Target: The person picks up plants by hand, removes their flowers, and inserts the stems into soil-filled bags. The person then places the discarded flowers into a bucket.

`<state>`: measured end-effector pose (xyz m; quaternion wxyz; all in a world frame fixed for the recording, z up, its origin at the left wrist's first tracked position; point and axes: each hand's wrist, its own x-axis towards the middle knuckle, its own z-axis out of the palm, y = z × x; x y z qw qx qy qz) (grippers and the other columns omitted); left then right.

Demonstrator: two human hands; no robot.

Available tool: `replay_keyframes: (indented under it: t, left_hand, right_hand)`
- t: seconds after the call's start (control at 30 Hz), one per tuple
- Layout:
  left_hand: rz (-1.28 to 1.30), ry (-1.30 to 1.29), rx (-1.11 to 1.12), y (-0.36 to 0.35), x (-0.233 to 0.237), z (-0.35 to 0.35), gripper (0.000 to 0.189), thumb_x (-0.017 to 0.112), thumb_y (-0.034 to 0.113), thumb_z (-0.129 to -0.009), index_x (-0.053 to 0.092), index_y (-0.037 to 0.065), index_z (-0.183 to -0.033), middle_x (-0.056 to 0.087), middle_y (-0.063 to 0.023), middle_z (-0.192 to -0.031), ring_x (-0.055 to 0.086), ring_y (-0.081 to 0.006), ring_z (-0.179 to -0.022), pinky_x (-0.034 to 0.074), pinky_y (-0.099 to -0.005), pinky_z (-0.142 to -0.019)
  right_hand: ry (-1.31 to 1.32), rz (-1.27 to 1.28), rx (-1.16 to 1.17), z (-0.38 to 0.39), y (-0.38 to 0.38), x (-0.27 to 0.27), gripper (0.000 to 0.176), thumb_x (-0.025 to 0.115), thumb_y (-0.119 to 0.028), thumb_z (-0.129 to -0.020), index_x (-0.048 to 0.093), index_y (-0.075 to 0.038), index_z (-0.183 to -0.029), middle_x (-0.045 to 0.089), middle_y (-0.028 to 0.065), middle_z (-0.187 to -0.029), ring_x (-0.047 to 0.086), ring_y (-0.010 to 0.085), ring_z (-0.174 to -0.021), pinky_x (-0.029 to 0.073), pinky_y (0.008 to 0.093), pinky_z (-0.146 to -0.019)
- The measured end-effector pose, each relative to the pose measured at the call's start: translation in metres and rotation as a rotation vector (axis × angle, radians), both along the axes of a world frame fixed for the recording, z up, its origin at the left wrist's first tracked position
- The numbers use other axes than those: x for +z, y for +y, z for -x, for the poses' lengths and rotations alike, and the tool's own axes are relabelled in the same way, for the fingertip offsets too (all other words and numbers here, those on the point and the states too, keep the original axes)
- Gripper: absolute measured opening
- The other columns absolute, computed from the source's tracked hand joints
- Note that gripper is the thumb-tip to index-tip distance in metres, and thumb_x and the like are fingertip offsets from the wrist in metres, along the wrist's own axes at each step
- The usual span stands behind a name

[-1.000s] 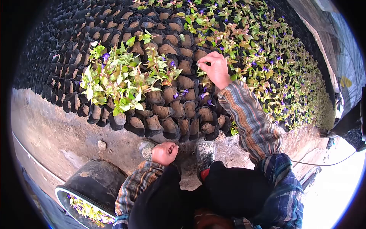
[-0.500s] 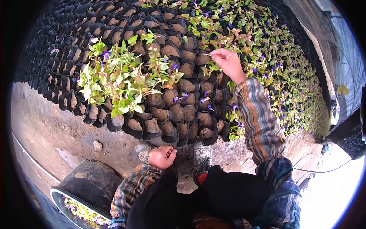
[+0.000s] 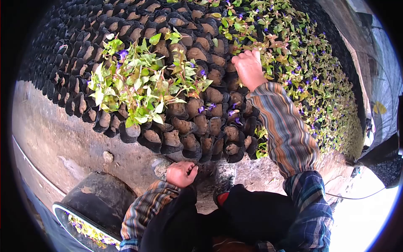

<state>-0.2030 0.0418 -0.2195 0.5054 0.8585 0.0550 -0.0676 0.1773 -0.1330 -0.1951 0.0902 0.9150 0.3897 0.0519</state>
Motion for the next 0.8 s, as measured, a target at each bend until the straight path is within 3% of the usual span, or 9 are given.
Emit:
replay_keyframes:
  t: [0.17, 0.43, 0.53, 0.63, 0.67, 0.7, 0.77, 0.8]
  left_hand:
    - [-0.023, -0.03, -0.005, 0.001, 0.001, -0.001, 0.012, 0.073, 0.018, -0.076, 0.068, 0.008, -0.074, 0.064, -0.0056, -0.063, 0.063, -0.0224, -0.056, 0.049, -0.0332, -0.053]
    - [-0.046, -0.038, -0.009, 0.002, -0.001, 0.001, 0.013, 0.073, 0.02, -0.076, 0.068, 0.008, -0.076, 0.064, -0.0055, -0.065, 0.063, -0.0227, -0.056, 0.049, -0.0339, -0.054]
    - [-0.047, -0.041, -0.003, 0.001, -0.001, 0.001, 0.013, 0.073, 0.02, -0.077, 0.068, 0.008, -0.076, 0.064, -0.0048, -0.065, 0.063, -0.0211, -0.055, 0.049, -0.0335, -0.054]
    - [-0.015, 0.015, -0.003, 0.002, 0.001, 0.001, 0.014, 0.072, 0.022, -0.077, 0.069, 0.008, -0.077, 0.065, -0.0059, -0.068, 0.064, -0.0246, -0.06, 0.05, -0.0359, -0.058]
    - [0.001, 0.044, -0.003, 0.001, 0.002, 0.001, 0.014, 0.072, 0.022, -0.077, 0.069, 0.008, -0.078, 0.066, -0.0066, -0.069, 0.064, -0.0265, -0.062, 0.05, -0.0372, -0.059]
    - [-0.008, 0.02, -0.008, 0.001, 0.001, 0.001, 0.013, 0.072, 0.021, -0.077, 0.068, 0.008, -0.077, 0.065, -0.0058, -0.068, 0.064, -0.0242, -0.059, 0.05, -0.0355, -0.057]
    - [-0.028, -0.031, -0.02, 0.001, -0.002, 0.001, 0.012, 0.073, 0.019, -0.077, 0.068, 0.008, -0.075, 0.063, -0.0041, -0.064, 0.062, -0.0197, -0.054, 0.049, -0.0322, -0.053]
    - [-0.02, -0.031, -0.021, 0.001, -0.003, 0.001, 0.012, 0.073, 0.019, -0.077, 0.068, 0.008, -0.075, 0.063, -0.004, -0.064, 0.062, -0.0195, -0.054, 0.049, -0.0323, -0.053]
  right_hand:
    - [-0.024, 0.005, -0.011, -0.001, 0.007, 0.0, 0.006, 0.058, -0.006, -0.078, 0.055, -0.01, -0.081, 0.061, 0.0069, -0.067, 0.059, 0.0261, -0.08, 0.037, 0.0434, -0.085]
    - [-0.014, 0.113, -0.014, -0.008, 0.021, -0.007, 0.013, 0.06, -0.004, -0.074, 0.056, -0.009, -0.086, 0.062, 0.0073, -0.067, 0.06, 0.0266, -0.079, 0.036, 0.0417, -0.081]
    - [0.098, 0.051, -0.018, -0.009, 0.017, 0.002, 0.019, 0.064, -0.007, -0.075, 0.061, -0.008, -0.093, 0.064, 0.0087, -0.074, 0.061, 0.0266, -0.085, 0.037, 0.0406, -0.086]
    - [0.056, -0.484, 0.056, 0.001, -0.001, 0.029, 0.022, 0.07, -0.012, -0.077, 0.064, -0.009, -0.098, 0.066, 0.009, -0.078, 0.062, 0.0283, -0.087, 0.035, 0.0414, -0.093]
    - [0.039, -0.517, -0.078, 0.006, -0.012, 0.035, 0.023, 0.073, -0.015, -0.077, 0.067, -0.011, -0.098, 0.066, 0.0081, -0.085, 0.063, 0.0268, -0.088, 0.041, 0.0397, -0.09]
    - [0.208, -0.685, -0.294, 0.013, -0.021, 0.04, 0.013, 0.072, -0.016, -0.08, 0.068, -0.008, -0.089, 0.067, 0.0086, -0.081, 0.065, 0.0259, -0.08, 0.048, 0.0377, -0.076]
    - [0.451, -0.797, -0.645, 0.028, -0.039, 0.032, 0.018, 0.072, -0.022, -0.082, 0.069, -0.004, -0.085, 0.067, 0.0099, -0.077, 0.065, 0.0256, -0.069, 0.051, 0.0382, -0.063]
    - [0.416, -0.704, -0.643, 0.035, -0.045, 0.025, 0.028, 0.07, -0.031, -0.083, 0.069, -0.003, -0.083, 0.066, 0.0121, -0.072, 0.064, 0.0288, -0.064, 0.051, 0.0392, -0.062]
